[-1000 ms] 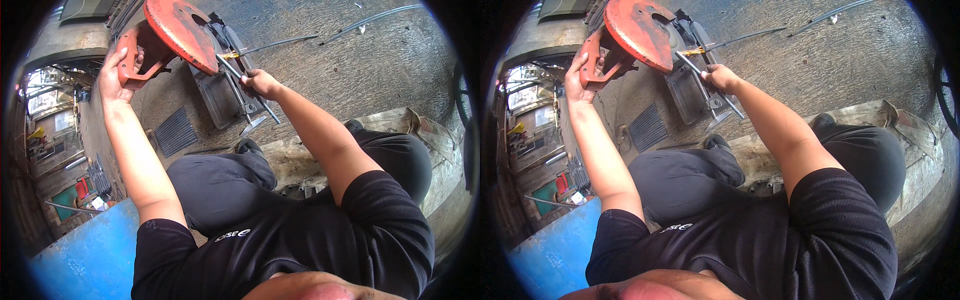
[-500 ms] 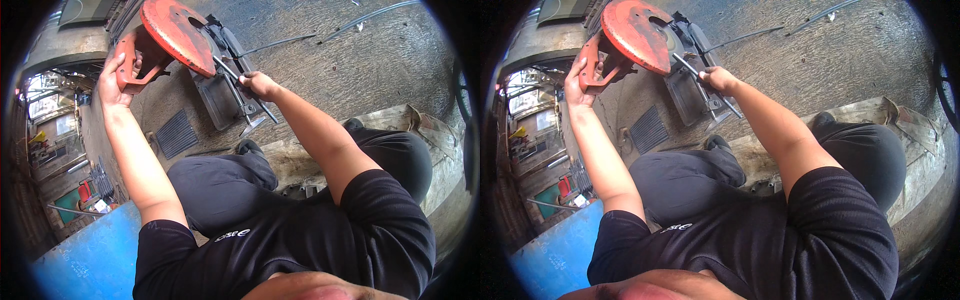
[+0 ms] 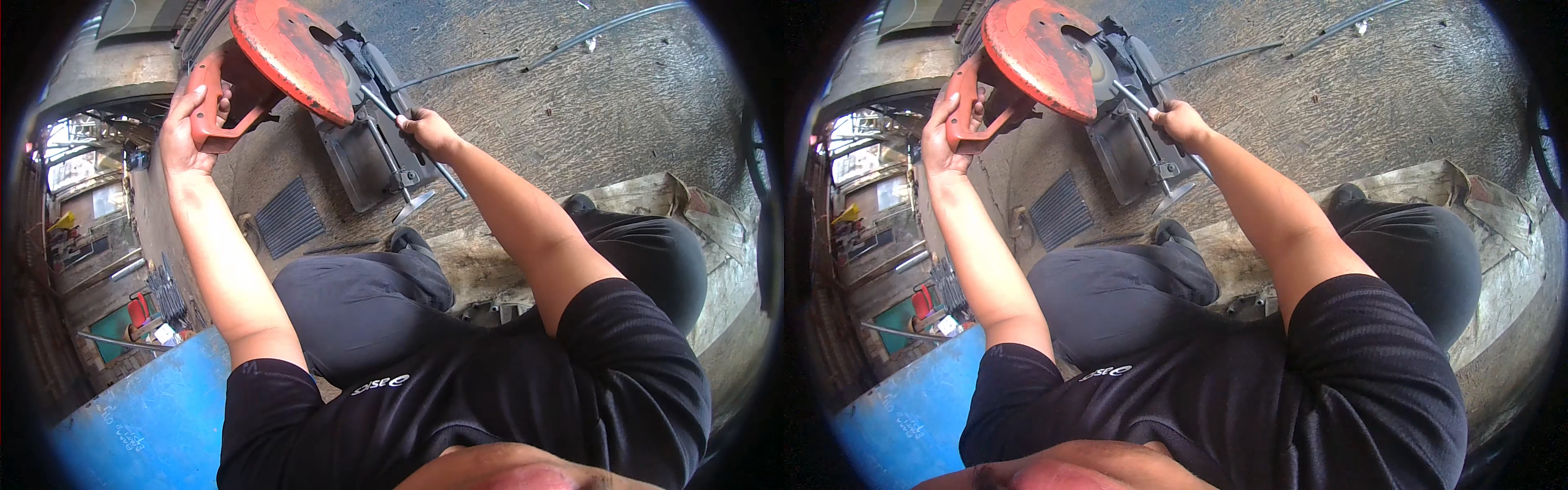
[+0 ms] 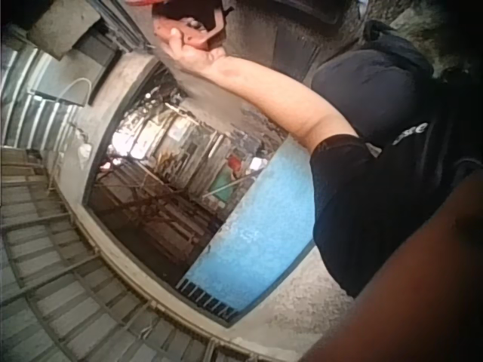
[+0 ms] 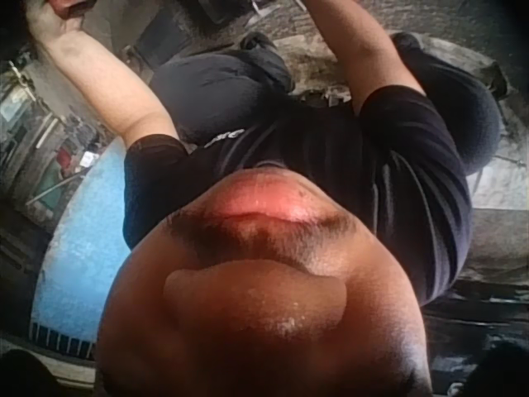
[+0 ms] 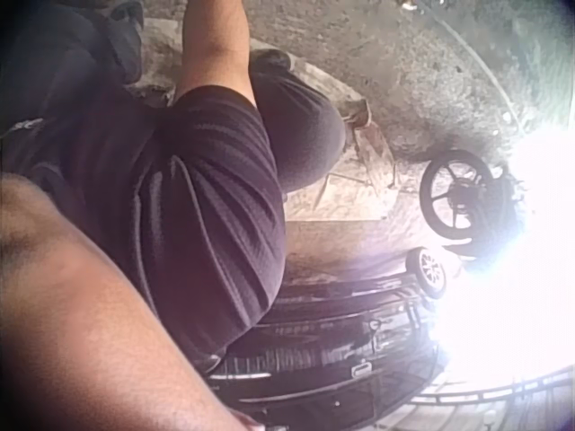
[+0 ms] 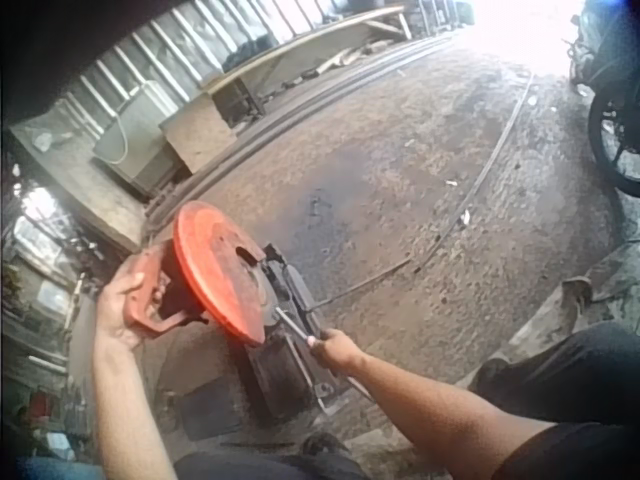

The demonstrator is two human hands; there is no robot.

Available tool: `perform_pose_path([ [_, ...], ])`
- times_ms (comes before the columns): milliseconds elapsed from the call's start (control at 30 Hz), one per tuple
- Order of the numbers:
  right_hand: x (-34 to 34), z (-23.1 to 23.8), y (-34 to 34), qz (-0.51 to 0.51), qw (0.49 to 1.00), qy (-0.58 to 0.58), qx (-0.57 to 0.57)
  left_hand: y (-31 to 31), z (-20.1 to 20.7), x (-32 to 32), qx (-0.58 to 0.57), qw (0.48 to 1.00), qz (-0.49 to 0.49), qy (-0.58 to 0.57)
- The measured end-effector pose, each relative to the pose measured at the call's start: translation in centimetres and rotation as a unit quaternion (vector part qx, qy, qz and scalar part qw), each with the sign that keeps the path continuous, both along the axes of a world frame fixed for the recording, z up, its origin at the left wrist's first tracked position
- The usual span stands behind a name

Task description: Cutting a small metal rod using a power chop saw and measuring it with a caliper.

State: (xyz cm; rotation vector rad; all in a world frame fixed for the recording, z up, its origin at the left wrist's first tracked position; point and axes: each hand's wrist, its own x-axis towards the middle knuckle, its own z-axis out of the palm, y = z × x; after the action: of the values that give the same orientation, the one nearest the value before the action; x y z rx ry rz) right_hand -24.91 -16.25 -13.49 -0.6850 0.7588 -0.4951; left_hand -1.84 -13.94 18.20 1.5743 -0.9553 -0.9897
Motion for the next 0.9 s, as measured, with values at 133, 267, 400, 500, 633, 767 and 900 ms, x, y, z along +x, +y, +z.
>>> perform_pose_path([
  [133, -0.2, 0.5, 0.5, 0.045, 0.989, -0.112, 0.086, 0.1, -0.1, -0.2, -0.014, 1.0, 0.002, 0.021],
  [267, -0.4, 1.4, 0.8, 0.098, 0.976, -0.163, 0.104, 0.1, 0.0, -0.3, -0.003, 0.999, 0.003, 0.032],
  [400, -0.4, 1.9, 0.8, 0.12, 0.968, -0.178, 0.132, 0.1, 0.0, -0.5, 0.0, 0.999, 0.015, 0.032],
  [500, -0.1, 1.9, 0.8, 0.118, 0.967, -0.183, 0.133, 0.1, 0.0, -0.7, -0.006, 0.999, 0.035, 0.033],
  [633, 0.0, 1.5, 0.5, 0.107, 0.973, -0.172, 0.109, 0.1, 0.1, -0.9, 0.002, 0.999, 0.026, 0.035],
  [767, 0.1, 1.1, 0.3, 0.108, 0.979, -0.147, 0.089, 0.1, 0.0, -0.6, 0.005, 0.999, 0.026, 0.038],
  [900, 0.3, 0.9, 0.1, 0.093, 0.991, -0.092, 0.04, 0.0, -0.1, -0.2, 0.006, 0.999, 0.036, 0.027],
])
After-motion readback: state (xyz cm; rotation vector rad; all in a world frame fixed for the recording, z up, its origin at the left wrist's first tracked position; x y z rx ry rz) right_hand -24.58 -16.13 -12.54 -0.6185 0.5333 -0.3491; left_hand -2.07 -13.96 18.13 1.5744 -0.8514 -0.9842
